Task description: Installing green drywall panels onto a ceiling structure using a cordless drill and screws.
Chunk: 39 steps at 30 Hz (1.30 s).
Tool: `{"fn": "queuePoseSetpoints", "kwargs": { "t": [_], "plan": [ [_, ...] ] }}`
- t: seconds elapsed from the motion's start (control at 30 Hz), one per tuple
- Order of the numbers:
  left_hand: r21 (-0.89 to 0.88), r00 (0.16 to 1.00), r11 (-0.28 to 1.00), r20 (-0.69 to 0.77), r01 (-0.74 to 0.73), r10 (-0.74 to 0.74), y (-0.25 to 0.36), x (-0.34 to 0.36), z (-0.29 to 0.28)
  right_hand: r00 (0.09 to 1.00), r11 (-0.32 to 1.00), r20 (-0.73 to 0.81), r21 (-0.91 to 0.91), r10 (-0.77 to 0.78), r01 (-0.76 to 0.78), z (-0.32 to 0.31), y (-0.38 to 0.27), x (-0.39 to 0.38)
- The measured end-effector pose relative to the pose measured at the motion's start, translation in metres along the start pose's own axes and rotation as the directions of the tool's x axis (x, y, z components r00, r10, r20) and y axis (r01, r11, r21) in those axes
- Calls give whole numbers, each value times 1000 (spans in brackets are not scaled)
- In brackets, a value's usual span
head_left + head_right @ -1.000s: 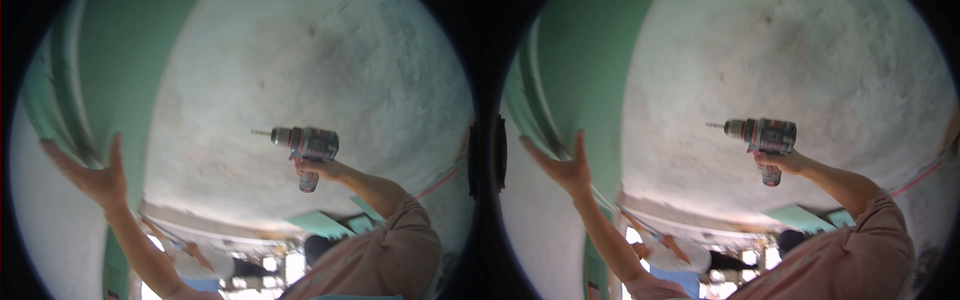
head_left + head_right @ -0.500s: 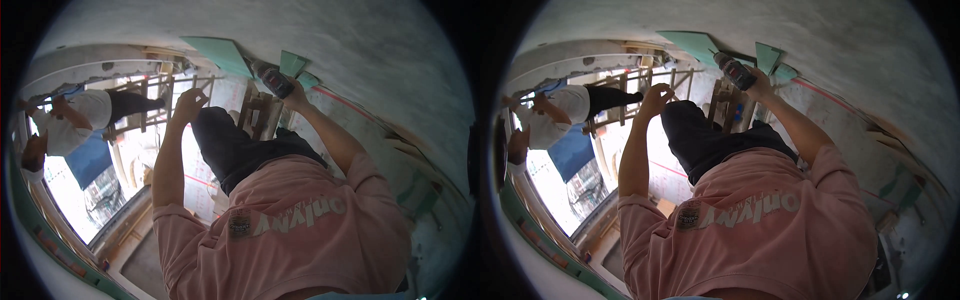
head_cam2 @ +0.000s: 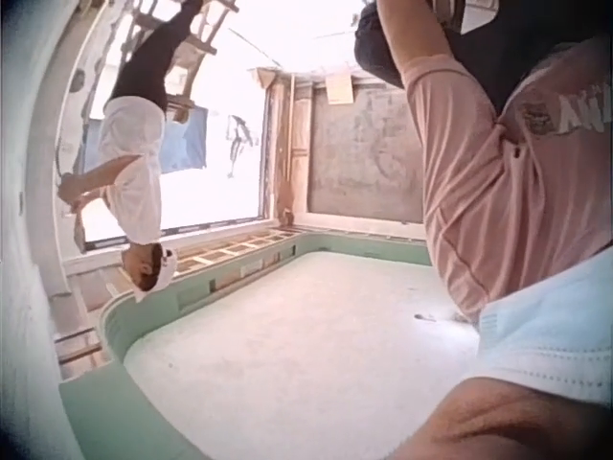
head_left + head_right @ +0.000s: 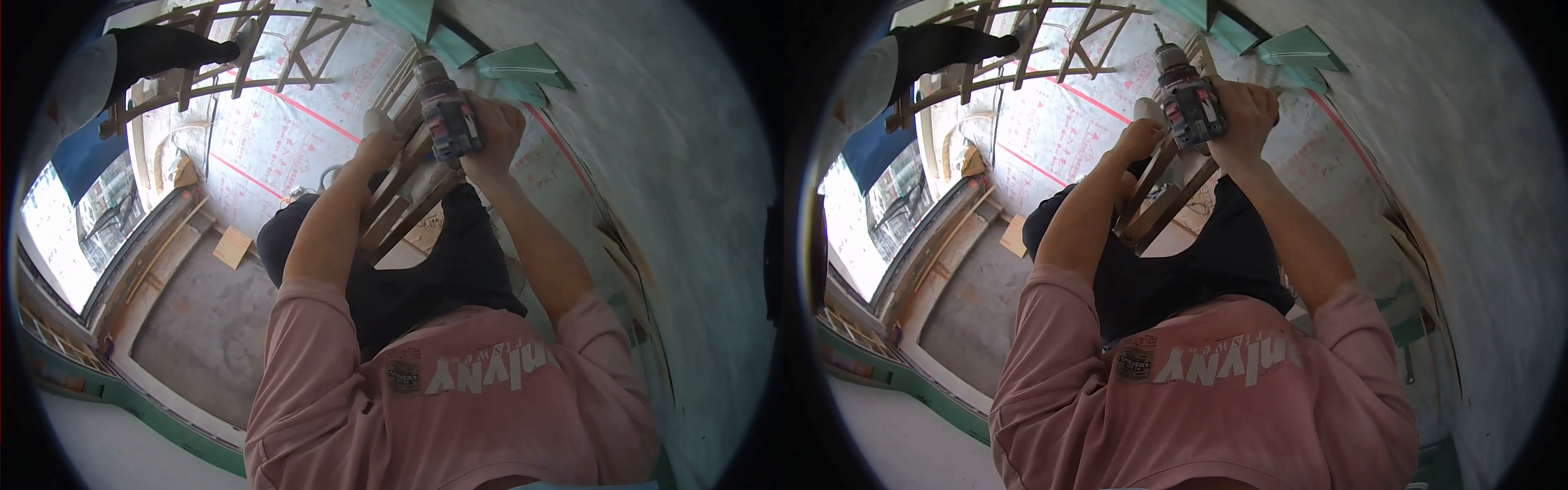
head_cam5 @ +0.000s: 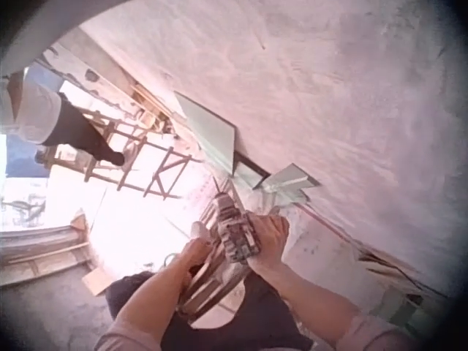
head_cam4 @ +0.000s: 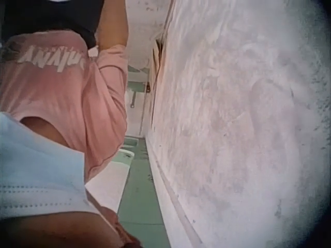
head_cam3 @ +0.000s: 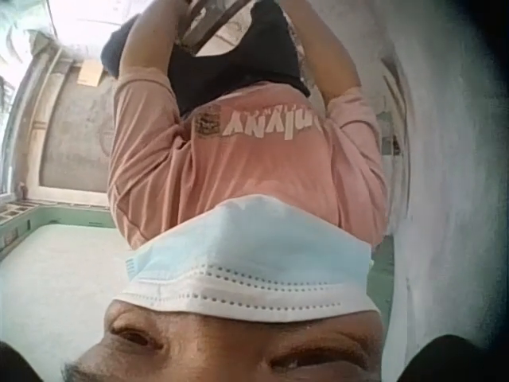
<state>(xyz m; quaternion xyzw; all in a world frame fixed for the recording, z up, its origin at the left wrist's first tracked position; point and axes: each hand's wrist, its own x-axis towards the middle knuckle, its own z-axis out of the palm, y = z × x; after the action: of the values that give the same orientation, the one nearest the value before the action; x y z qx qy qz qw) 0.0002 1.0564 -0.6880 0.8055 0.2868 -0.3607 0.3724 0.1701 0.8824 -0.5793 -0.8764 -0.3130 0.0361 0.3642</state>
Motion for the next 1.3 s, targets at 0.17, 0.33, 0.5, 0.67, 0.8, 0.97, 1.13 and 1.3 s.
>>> {"fn": "queuePoseSetpoints", "kwargs": {
  "t": [0.17,0.33,0.5,0.67,0.8,0.97,1.13,1.3],
  "plan": [
    [-19,993,999,103,-47,49,-81,103,118,999,999,-5,-22,-39,39,3,-5,6],
    [53,993,998,114,-29,23,-82,160,190,995,998,77,4,-62,62,3,9,-1],
    [-129,962,957,127,259,-243,-37,146,166,997,998,39,-11,-66,67,1,0,16],
    [-472,833,859,543,200,105,-47,128,188,995,997,54,2,-81,81,9,6,5],
    [-495,810,869,507,-5,294,-41,112,154,997,999,68,-2,-42,42,13,21,-8],
    [-576,991,816,130,58,22,-18,41,45,968,969,85,-48,-237,241,4,22,-3],
    [-581,961,813,-194,48,-196,10,-41,28,902,917,169,75,-398,391,0,-17,20],
    [-445,811,845,-349,298,-470,69,-100,32,810,856,363,-59,-460,513,7,-18,22]
  ]
}}
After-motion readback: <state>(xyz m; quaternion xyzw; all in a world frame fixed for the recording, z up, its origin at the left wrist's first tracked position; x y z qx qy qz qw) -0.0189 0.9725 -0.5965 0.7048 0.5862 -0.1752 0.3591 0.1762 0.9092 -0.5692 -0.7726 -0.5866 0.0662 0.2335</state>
